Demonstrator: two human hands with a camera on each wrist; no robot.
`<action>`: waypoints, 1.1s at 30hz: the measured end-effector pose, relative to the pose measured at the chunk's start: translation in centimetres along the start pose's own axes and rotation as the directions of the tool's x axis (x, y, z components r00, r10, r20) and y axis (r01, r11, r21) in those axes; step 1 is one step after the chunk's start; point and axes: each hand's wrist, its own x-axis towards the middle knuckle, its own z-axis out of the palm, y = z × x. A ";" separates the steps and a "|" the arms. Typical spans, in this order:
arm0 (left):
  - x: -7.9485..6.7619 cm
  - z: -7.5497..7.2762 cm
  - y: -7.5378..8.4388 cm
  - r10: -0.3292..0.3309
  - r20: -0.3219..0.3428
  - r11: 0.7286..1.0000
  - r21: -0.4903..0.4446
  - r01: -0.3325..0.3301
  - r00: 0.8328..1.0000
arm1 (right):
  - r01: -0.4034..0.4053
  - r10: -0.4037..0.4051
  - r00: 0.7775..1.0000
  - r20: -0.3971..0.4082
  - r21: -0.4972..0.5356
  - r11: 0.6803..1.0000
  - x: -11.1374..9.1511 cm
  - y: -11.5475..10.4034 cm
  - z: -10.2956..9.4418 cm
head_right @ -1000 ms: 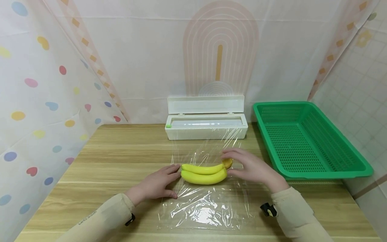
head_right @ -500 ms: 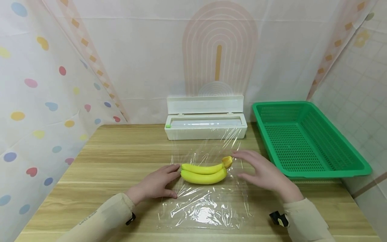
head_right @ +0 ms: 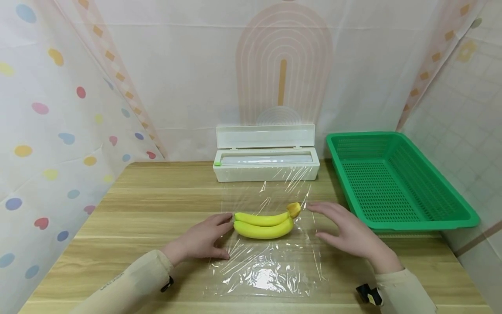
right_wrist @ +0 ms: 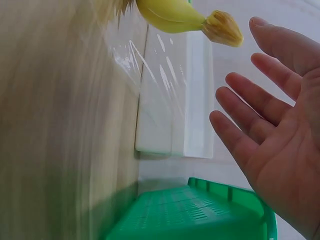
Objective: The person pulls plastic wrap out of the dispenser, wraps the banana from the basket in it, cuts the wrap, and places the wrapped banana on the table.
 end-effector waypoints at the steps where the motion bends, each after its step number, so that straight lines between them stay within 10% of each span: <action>1: 0.0 0.0 0.0 0.002 -0.002 1.000 0.001 -0.002 1.000 | 0.002 -0.002 1.000 -0.002 0.003 1.000 -0.1 0.0 0.0; 33: -3.1 -1.3 0.4 -0.028 -0.179 0.996 -0.094 0.012 0.983 | 0.070 -0.069 0.997 0.045 -0.013 0.997 -2.2 -0.5 0.6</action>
